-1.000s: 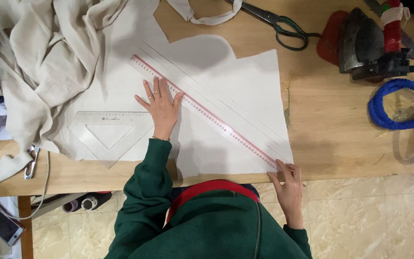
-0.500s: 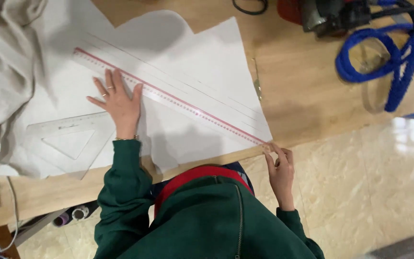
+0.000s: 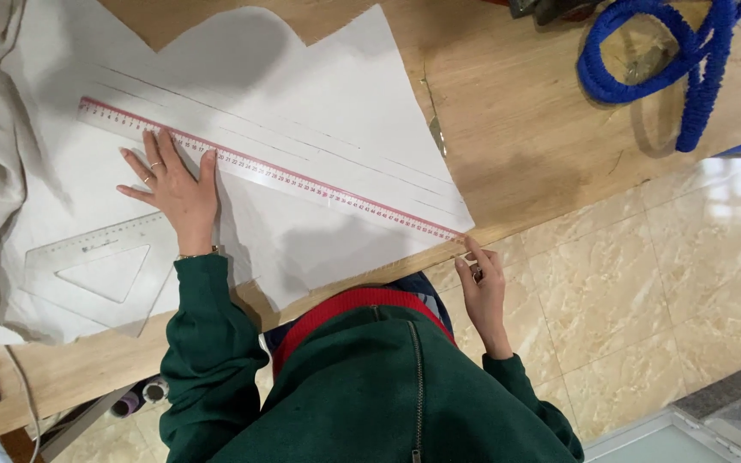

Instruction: Marking lines on pattern paper or fabric with a ruler and pencil, then cutting the material with scissors.

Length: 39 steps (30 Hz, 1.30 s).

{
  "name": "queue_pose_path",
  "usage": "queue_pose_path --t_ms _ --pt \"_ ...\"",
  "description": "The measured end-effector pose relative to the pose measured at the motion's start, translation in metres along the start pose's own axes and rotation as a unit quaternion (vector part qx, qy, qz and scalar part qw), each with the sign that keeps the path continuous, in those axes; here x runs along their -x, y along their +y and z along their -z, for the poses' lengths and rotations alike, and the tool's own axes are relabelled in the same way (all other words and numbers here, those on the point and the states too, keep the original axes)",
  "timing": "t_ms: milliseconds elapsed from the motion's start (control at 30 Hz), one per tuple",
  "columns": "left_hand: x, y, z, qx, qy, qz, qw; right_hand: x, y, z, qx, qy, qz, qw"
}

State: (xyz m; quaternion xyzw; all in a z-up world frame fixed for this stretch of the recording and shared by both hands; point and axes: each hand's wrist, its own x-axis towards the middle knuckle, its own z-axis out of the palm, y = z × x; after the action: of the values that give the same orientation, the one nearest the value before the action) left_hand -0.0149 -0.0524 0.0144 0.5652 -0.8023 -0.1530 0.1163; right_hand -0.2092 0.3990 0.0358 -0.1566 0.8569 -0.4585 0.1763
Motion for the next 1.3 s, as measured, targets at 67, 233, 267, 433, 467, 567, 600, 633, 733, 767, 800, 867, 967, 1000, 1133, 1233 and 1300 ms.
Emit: queue_pose_path --t_ms 67,233,267,433,467,567,600,633,733,767,800,867,967,1000,1133,1233,1300 --pt "-0.002 -0.002 0.002 0.000 0.002 -0.001 1.000 0.001 0.003 -0.003 -0.006 -0.002 0.000 1.000" --pt "-0.003 -0.006 -0.001 -0.006 0.021 -0.010 1.000 0.002 -0.001 -0.006 -0.013 -0.015 0.006 1.000" --pt "-0.004 -0.009 -0.004 -0.009 0.030 -0.014 0.999 0.001 -0.002 -0.007 -0.002 -0.015 0.010 1.000" --pt "-0.005 -0.012 -0.005 -0.006 0.056 -0.017 0.998 0.000 -0.001 -0.006 0.015 -0.037 0.020 0.999" --pt "-0.005 -0.012 -0.007 -0.004 0.053 -0.015 0.998 0.000 0.001 -0.006 0.019 -0.032 0.019 0.999" --pt "-0.008 -0.014 -0.011 -0.002 0.047 -0.005 0.999 0.000 0.001 -0.008 0.016 -0.030 0.021 0.999" --pt "-0.009 -0.014 -0.013 -0.001 0.039 0.000 0.999 0.001 0.000 -0.007 0.012 -0.028 0.018 0.999" --pt "-0.010 -0.014 -0.012 -0.001 0.041 0.001 0.999 -0.001 0.000 -0.007 0.012 -0.030 0.019 0.999" --pt "-0.010 -0.014 -0.011 0.003 0.035 0.004 0.999 -0.001 -0.002 -0.009 0.019 -0.027 0.022 0.999" --pt "-0.011 -0.014 -0.011 0.004 0.035 0.005 0.999 -0.002 -0.002 -0.010 0.017 -0.026 0.025 0.999" --pt "-0.011 -0.015 -0.012 0.005 0.034 0.006 0.999 -0.002 -0.002 -0.010 0.016 -0.025 0.027 0.999" --pt "-0.012 -0.019 -0.014 0.004 0.033 0.005 0.999 -0.002 -0.001 -0.010 0.014 -0.027 0.029 0.999" --pt "-0.011 -0.016 -0.006 0.004 0.034 -0.001 0.999 -0.004 -0.003 -0.013 0.011 -0.027 0.032 0.999" --pt "-0.009 -0.012 -0.003 0.006 0.035 -0.006 0.999 -0.003 -0.003 -0.012 0.009 -0.024 0.034 0.999" --pt "-0.011 -0.018 -0.006 0.005 0.021 -0.014 1.000 -0.004 0.004 -0.014 0.012 -0.019 0.035 0.999" --pt "-0.010 -0.018 -0.005 -0.008 0.021 -0.018 1.000 -0.004 0.005 -0.015 0.003 -0.008 0.035 0.999" --pt "-0.009 -0.016 -0.002 -0.022 0.030 -0.023 0.999 -0.002 -0.003 -0.014 -0.018 -0.021 0.018 0.999"
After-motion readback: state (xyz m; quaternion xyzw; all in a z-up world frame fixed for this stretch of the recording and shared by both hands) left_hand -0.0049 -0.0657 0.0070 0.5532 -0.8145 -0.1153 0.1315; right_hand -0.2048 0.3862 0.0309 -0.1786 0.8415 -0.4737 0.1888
